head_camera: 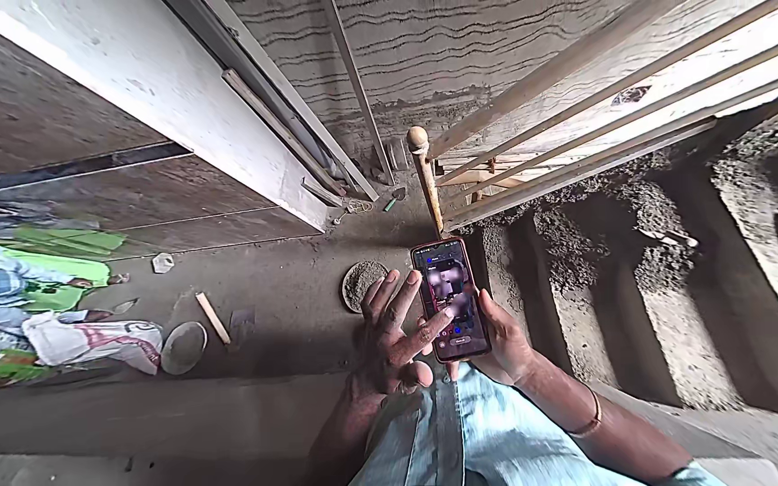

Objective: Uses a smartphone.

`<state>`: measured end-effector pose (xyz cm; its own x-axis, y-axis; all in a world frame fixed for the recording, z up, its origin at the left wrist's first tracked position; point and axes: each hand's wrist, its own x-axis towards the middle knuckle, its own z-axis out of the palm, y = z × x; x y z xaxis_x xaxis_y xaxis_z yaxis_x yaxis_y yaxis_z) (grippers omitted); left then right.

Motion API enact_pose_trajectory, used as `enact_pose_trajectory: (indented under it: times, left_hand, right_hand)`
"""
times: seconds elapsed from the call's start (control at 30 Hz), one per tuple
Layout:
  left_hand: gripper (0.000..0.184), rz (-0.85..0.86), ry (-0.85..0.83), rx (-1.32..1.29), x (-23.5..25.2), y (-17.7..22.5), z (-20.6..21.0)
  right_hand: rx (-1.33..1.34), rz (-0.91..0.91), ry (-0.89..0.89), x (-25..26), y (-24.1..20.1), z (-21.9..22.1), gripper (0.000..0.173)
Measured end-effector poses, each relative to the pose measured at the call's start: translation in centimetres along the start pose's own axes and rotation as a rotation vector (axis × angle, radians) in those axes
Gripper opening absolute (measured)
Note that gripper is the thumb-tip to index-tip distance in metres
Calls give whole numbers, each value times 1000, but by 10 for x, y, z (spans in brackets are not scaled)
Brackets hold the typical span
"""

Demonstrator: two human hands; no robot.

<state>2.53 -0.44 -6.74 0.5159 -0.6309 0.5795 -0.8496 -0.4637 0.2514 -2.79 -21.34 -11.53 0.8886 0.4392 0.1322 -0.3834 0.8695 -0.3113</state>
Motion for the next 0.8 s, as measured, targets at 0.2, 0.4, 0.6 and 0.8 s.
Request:
enact_pose_trajectory:
  times: [0.2, 0.4, 0.6, 0.8]
  left_hand:
    - [72, 5, -14, -19, -1, -2, 3]
    - [75, -100, -16, 3, 5, 0, 2]
    - [84, -264, 107, 64, 8, -4, -4]
    - [69, -129, 30, -17, 0, -2, 2]
  right_hand:
    - [-4, -8, 16, 0, 0, -1, 60]
    - [-3, 4, 5, 1, -1, -2, 60]
    - [2, 16, -22, 2, 0, -4, 63]
    - [3, 5, -10, 2, 1, -2, 61]
